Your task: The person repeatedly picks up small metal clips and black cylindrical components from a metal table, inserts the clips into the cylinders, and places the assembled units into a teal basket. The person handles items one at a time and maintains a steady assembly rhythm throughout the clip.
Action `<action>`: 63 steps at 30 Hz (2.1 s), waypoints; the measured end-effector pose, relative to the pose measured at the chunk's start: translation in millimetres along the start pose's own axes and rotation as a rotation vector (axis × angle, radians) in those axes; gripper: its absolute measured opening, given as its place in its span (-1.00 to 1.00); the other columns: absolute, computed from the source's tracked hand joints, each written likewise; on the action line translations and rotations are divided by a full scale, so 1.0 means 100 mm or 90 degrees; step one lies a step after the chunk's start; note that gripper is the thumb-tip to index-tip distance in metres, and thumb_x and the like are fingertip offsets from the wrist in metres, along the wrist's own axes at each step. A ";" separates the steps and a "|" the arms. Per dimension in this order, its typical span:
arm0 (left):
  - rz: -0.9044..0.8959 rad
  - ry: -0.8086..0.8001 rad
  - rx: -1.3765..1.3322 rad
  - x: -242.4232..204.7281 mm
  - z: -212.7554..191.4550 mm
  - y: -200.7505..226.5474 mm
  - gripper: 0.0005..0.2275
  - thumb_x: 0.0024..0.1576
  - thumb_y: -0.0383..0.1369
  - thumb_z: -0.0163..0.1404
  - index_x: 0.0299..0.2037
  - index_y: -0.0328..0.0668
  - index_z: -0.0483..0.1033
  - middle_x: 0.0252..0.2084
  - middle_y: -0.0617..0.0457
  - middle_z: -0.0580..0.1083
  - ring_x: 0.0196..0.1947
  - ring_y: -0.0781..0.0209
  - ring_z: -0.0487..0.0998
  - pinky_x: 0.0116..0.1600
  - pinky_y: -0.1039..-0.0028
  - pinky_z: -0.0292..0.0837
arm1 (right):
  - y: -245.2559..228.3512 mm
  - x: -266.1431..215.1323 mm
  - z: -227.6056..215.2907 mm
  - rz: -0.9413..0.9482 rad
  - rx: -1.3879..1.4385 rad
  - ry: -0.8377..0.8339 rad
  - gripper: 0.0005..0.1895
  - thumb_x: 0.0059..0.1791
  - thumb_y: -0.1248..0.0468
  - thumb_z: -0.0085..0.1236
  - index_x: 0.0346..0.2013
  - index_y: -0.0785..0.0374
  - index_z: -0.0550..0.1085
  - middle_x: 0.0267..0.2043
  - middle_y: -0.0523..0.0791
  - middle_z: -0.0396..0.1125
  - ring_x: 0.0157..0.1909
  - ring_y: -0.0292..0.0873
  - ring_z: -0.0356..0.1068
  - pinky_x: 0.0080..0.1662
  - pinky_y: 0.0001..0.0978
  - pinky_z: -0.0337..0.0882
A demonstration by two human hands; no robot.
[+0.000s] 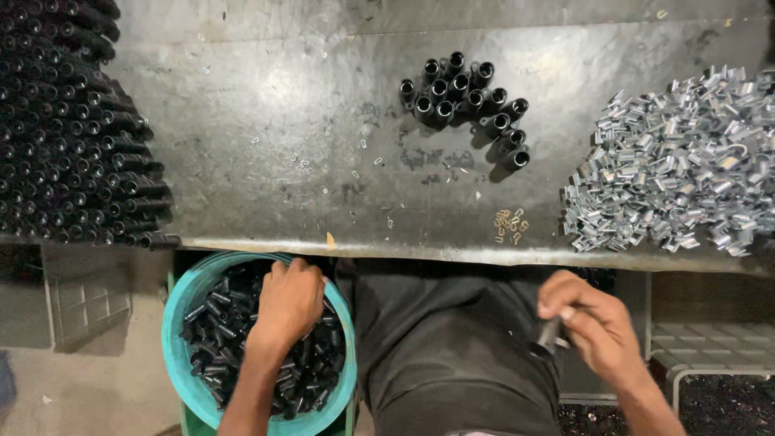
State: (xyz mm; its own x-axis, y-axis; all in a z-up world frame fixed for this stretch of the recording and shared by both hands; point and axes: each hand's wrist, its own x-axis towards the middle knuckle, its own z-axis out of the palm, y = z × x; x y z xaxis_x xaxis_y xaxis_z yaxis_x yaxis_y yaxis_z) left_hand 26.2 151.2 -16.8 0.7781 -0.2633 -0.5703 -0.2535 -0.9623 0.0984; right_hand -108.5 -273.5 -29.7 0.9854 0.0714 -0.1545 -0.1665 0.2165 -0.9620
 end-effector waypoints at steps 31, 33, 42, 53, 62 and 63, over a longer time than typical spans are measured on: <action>-0.200 0.243 -0.100 0.92 1.59 -0.15 -0.67 0.02 -0.41 0.08 0.01 -0.25 0.56 -0.03 -0.17 0.52 -0.02 -0.17 0.51 -0.01 0.07 0.45 | 1.24 -1.13 -0.91 0.514 -0.555 0.124 -0.72 -0.01 0.31 0.16 -0.09 -0.01 0.71 -0.26 -0.17 0.41 -0.16 -0.28 0.47 0.00 -0.50 0.51; -0.195 0.233 -0.104 0.88 1.62 -0.12 -0.67 0.02 -0.41 0.09 0.02 -0.25 0.55 -0.03 -0.16 0.52 -0.03 -0.16 0.51 -0.02 0.07 0.45 | 1.24 -1.14 -0.88 0.447 -0.537 0.108 -0.72 -0.02 0.31 0.15 -0.09 0.00 0.70 -0.22 -0.21 0.48 -0.11 -0.30 0.51 0.02 -0.49 0.50; -0.200 0.239 -0.107 0.95 1.63 -0.16 -0.66 0.01 -0.44 0.10 0.03 -0.24 0.55 -0.05 -0.13 0.52 -0.05 -0.11 0.52 -0.05 0.10 0.48 | 1.17 -0.91 -0.64 0.324 -0.477 0.164 -0.81 -0.05 0.32 0.24 -0.17 0.12 0.70 -0.19 -0.17 0.54 -0.05 -0.24 0.54 0.05 -0.39 0.50; -0.220 0.254 -0.117 1.20 1.52 -0.25 -0.65 0.00 -0.47 0.11 0.04 -0.23 0.54 -0.07 -0.08 0.52 -0.08 -0.05 0.53 -0.08 0.14 0.51 | 1.06 -1.00 -0.88 0.498 -0.430 0.210 -0.82 0.06 0.26 0.16 -0.11 0.12 0.66 -0.08 -0.16 0.55 0.08 -0.20 0.53 0.20 -0.24 0.48; -0.229 0.251 -0.124 1.37 1.40 -0.31 -0.64 0.00 -0.49 0.13 0.05 -0.22 0.53 -0.09 -0.05 0.52 -0.10 0.00 0.54 -0.11 0.16 0.54 | 1.13 -0.93 -0.81 0.414 -0.445 0.219 -0.80 0.02 0.27 0.20 -0.12 0.15 0.69 -0.13 -0.14 0.56 -0.01 -0.22 0.58 0.10 -0.30 0.60; -0.224 0.252 -0.121 1.41 1.37 -0.32 -0.64 -0.01 -0.50 0.13 0.05 -0.22 0.53 -0.09 -0.04 0.52 -0.11 0.01 0.54 -0.11 0.17 0.55 | 1.12 -0.93 -0.80 0.402 -0.429 0.220 -0.80 0.01 0.28 0.20 -0.13 0.16 0.68 -0.12 -0.14 0.56 -0.02 -0.21 0.58 0.08 -0.30 0.60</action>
State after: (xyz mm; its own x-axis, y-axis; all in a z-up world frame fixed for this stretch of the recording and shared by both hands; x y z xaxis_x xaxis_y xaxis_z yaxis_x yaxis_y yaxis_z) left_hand 65.2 153.7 -212.4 0.9626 0.1065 -0.2491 0.1407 -0.9822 0.1240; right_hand -215.6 -334.0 -140.8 0.6958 -0.3295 -0.6381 -0.7169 -0.3715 -0.5899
